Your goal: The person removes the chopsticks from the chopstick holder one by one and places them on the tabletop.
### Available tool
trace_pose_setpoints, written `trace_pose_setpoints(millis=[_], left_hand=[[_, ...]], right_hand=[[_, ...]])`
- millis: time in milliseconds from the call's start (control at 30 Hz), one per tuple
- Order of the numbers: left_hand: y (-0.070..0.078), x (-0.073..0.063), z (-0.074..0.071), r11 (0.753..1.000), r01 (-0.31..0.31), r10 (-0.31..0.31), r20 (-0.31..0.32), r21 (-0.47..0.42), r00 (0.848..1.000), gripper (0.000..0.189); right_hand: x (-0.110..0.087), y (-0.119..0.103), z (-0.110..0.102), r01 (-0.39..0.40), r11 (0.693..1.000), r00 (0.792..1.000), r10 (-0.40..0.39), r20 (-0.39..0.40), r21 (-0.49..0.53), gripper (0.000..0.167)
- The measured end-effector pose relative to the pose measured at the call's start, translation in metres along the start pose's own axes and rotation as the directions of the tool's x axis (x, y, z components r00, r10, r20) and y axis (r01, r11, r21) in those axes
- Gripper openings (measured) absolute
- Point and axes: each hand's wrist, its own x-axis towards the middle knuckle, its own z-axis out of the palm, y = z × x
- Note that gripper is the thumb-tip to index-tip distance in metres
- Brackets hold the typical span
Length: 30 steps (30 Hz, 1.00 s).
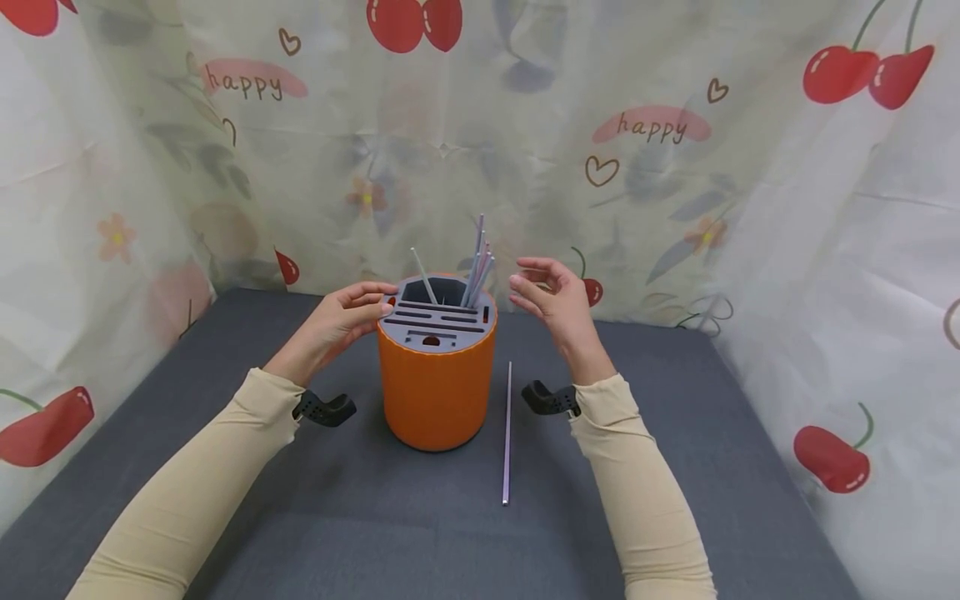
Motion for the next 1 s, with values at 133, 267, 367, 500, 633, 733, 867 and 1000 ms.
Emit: trace_pose_setpoints(millis=[133, 267, 367, 500, 633, 733, 867, 1000], left_hand=[[0.0, 0.001, 0.001, 1.0, -0.002, 0.002, 0.002, -0.001, 1.0, 0.034], [-0.001, 0.002, 0.001, 1.0, 0.0, 0.0, 0.0, -0.005, 1.0, 0.035], [-0.001, 0.002, 0.001, 1.0, -0.001, 0.001, 0.001, -0.007, 1.0, 0.036], [0.0, 0.002, 0.0, 1.0, -0.001, 0.001, 0.0, -0.014, 1.0, 0.037], [0.0, 0.001, 0.0, 1.0, 0.002, -0.002, 0.0, -0.017, 1.0, 0.036], [0.0, 0.001, 0.0, 1.0, 0.006, -0.006, -0.003, -0.015, 1.0, 0.035], [0.001, 0.001, 0.0, 1.0, 0.012, -0.013, -0.013, -0.014, 1.0, 0.033], [0.001, 0.001, 0.0, 1.0, 0.015, -0.015, -0.018, -0.013, 1.0, 0.034]], right_hand=[[-0.01, -0.01, 0.014, 0.107, 0.994, 0.993, -0.106, 0.044, -0.016, 0.028], [-0.015, -0.01, 0.025, 0.161, 0.981, 0.986, -0.156, 0.058, -0.106, 0.027], [-0.015, -0.008, 0.03, 0.181, 0.972, 0.983, -0.175, 0.053, -0.148, 0.027], [-0.013, -0.005, 0.035, 0.195, 0.968, 0.981, -0.19, 0.047, -0.159, 0.026], [-0.011, -0.004, 0.038, 0.196, 0.962, 0.98, -0.19, 0.054, -0.188, 0.026], [-0.009, -0.003, 0.039, 0.184, 0.959, 0.983, -0.174, 0.065, -0.214, 0.025], [-0.008, -0.001, 0.039, 0.159, 0.958, 0.987, -0.146, 0.073, -0.239, 0.025], [-0.008, -0.001, 0.04, 0.145, 0.957, 0.989, -0.13, 0.078, -0.252, 0.025]])
